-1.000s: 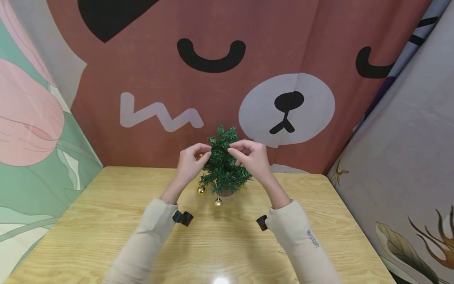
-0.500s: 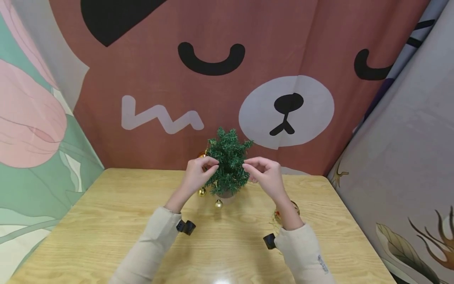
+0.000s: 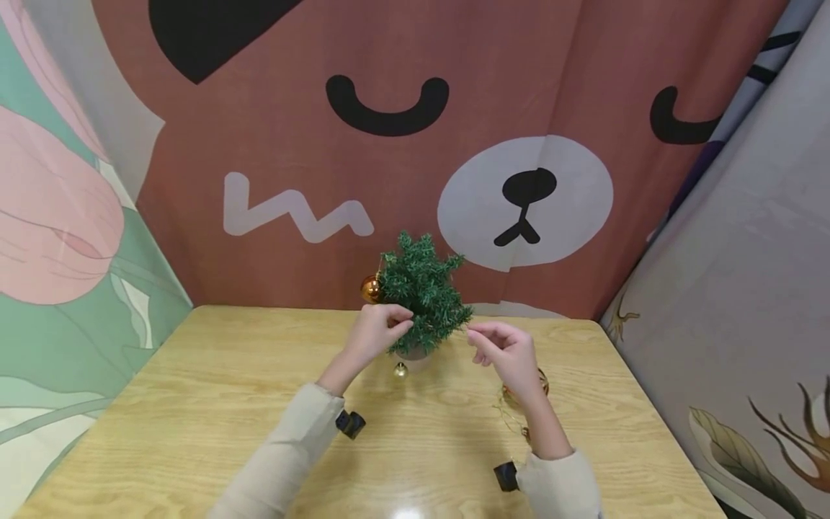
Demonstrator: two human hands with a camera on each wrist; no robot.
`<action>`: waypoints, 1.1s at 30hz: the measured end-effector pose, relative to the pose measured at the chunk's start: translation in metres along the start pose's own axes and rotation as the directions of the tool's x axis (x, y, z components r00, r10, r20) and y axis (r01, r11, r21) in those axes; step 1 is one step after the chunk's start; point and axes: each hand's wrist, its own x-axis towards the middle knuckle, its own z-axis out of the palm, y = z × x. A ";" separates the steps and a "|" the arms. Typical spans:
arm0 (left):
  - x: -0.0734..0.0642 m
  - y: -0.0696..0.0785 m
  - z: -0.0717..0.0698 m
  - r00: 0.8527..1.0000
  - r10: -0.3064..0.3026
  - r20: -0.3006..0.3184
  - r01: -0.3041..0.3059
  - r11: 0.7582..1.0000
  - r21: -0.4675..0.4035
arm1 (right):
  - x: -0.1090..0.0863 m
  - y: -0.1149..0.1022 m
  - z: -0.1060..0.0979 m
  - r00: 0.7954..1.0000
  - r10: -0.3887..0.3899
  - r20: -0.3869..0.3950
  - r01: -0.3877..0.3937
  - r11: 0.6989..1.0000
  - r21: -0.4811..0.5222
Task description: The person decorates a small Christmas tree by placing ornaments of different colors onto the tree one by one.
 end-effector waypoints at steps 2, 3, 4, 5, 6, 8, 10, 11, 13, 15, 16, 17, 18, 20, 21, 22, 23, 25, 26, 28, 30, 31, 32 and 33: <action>0.000 0.000 0.003 1.000 -0.008 0.000 0.008 1.000 0.019 | -0.007 0.001 -0.002 1.000 0.015 -0.015 -0.015 1.000 -0.005; 0.001 0.000 0.004 1.000 -0.011 0.001 0.011 0.999 0.030 | -0.010 0.002 -0.004 0.999 0.024 -0.027 -0.025 1.000 -0.011; 0.001 0.000 0.005 1.000 -0.016 0.000 0.015 0.999 0.037 | -0.013 0.003 -0.005 0.999 0.031 -0.032 -0.031 0.999 -0.016; 0.001 0.000 0.005 1.000 -0.019 -0.004 0.020 0.999 0.046 | -0.016 0.004 -0.007 0.999 0.040 -0.036 -0.040 0.999 -0.020; 0.001 0.000 0.006 1.000 -0.023 -0.007 0.024 0.998 0.055 | -0.019 0.005 -0.008 0.998 0.050 -0.041 -0.052 0.998 -0.025; 0.001 -0.001 0.008 0.999 -0.031 -0.009 0.032 0.997 0.077 | -0.024 0.006 -0.011 0.996 0.081 -0.047 -0.082 0.996 -0.026; 0.001 0.000 0.009 0.999 -0.042 -0.012 0.043 0.994 0.099 | -0.030 0.007 -0.014 0.992 0.120 -0.046 -0.120 0.993 -0.017; 0.001 -0.001 0.010 0.999 -0.045 -0.013 0.046 0.993 0.112 | -0.033 0.008 -0.015 0.990 0.132 -0.045 -0.132 0.991 -0.007; 0.001 0.000 0.011 0.998 -0.053 -0.015 0.054 0.991 0.123 | -0.038 0.008 -0.017 0.988 0.147 -0.045 -0.147 0.989 0.013; 0.002 0.000 0.013 0.998 -0.061 -0.022 0.063 0.990 0.127 | -0.043 0.010 -0.020 0.986 0.159 -0.047 -0.159 0.987 0.015; 0.002 0.000 0.014 0.998 -0.065 -0.025 0.068 0.990 0.125 | -0.046 0.012 -0.021 0.984 0.173 -0.052 -0.173 0.985 0.002; 0.003 0.000 0.014 0.997 -0.069 -0.028 0.072 0.989 0.126 | -0.049 0.017 -0.024 0.981 0.187 -0.059 -0.188 0.982 -0.014; 0.003 0.000 0.015 0.997 -0.072 -0.028 0.075 0.990 0.123 | -0.055 0.038 -0.032 0.984 0.169 -0.046 -0.170 0.985 -0.012; 0.003 0.001 0.016 0.997 -0.079 -0.027 0.082 0.989 0.123 | -0.064 0.065 -0.043 0.982 0.181 -0.044 -0.182 0.983 -0.010; 0.004 0.001 0.017 0.996 -0.082 -0.027 0.085 0.989 0.123 | -0.069 0.086 -0.051 0.986 0.163 -0.023 -0.162 0.986 0.030; 0.004 0.002 0.017 0.996 -0.083 -0.029 0.086 0.988 0.126 | -0.072 0.088 -0.052 0.985 0.170 -0.022 -0.170 0.985 0.030; 0.004 0.002 0.018 0.996 -0.085 -0.031 0.088 0.988 0.130 | -0.074 0.088 -0.053 0.986 0.167 -0.018 -0.166 0.985 0.046; 0.005 0.002 0.020 0.995 -0.093 -0.038 0.097 0.986 0.135 | -0.074 0.065 -0.047 0.978 0.205 -0.035 -0.203 0.978 0.050; 0.005 0.002 0.020 0.995 -0.096 -0.041 0.100 0.985 0.137 | -0.071 0.042 -0.040 0.973 0.226 -0.048 -0.224 0.974 0.038; 0.005 0.002 0.022 0.993 -0.102 -0.050 0.108 0.984 0.144 | -0.072 0.021 -0.035 0.962 0.265 -0.068 -0.265 0.964 0.008; 0.005 0.002 0.023 0.992 -0.108 -0.059 0.116 0.982 0.147 | -0.075 0.022 -0.037 0.960 0.270 -0.068 -0.269 0.963 0.026; 0.005 0.001 0.023 0.992 -0.109 -0.062 0.117 0.982 0.147 | -0.077 0.025 -0.039 0.963 0.263 -0.065 -0.261 0.965 0.038; 0.005 0.001 0.024 0.992 -0.110 -0.066 0.119 0.982 0.148 | -0.080 0.031 -0.042 0.965 0.255 -0.060 -0.254 0.967 0.035; 0.006 0.001 0.024 0.991 -0.111 -0.069 0.120 0.982 0.148 | -0.083 0.039 -0.047 0.967 0.251 -0.053 -0.249 0.968 0.035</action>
